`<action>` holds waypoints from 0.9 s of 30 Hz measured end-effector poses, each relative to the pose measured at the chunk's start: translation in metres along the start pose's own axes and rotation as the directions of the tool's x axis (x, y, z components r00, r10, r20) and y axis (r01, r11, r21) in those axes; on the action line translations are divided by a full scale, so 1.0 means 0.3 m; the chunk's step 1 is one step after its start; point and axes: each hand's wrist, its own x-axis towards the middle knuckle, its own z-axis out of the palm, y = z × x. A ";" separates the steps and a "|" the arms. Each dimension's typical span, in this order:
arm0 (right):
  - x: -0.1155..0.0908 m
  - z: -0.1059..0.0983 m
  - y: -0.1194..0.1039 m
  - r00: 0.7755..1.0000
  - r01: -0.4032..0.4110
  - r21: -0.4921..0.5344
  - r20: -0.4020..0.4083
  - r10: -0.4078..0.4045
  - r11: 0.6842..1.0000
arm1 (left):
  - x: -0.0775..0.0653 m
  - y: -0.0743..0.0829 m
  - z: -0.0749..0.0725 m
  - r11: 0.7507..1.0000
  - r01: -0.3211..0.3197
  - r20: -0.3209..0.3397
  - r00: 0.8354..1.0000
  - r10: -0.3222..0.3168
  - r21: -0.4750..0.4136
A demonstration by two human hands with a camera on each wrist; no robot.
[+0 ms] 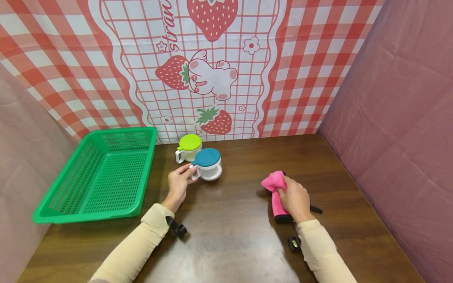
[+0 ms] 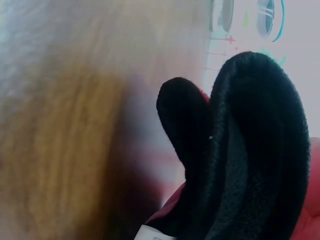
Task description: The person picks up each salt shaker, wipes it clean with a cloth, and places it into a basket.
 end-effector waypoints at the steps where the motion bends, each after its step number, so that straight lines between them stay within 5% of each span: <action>1: 0.002 -0.002 -0.003 1.000 0.001 0.005 -0.004 -0.001 1.000 | -0.001 0.002 0.000 1.000 -0.005 -0.003 1.000 0.005 0.002; 27: 0.054 -0.016 -0.058 0.983 0.085 0.133 -0.174 -0.062 0.987 | -0.040 0.084 0.027 0.998 -0.059 -0.026 0.998 0.058 -0.032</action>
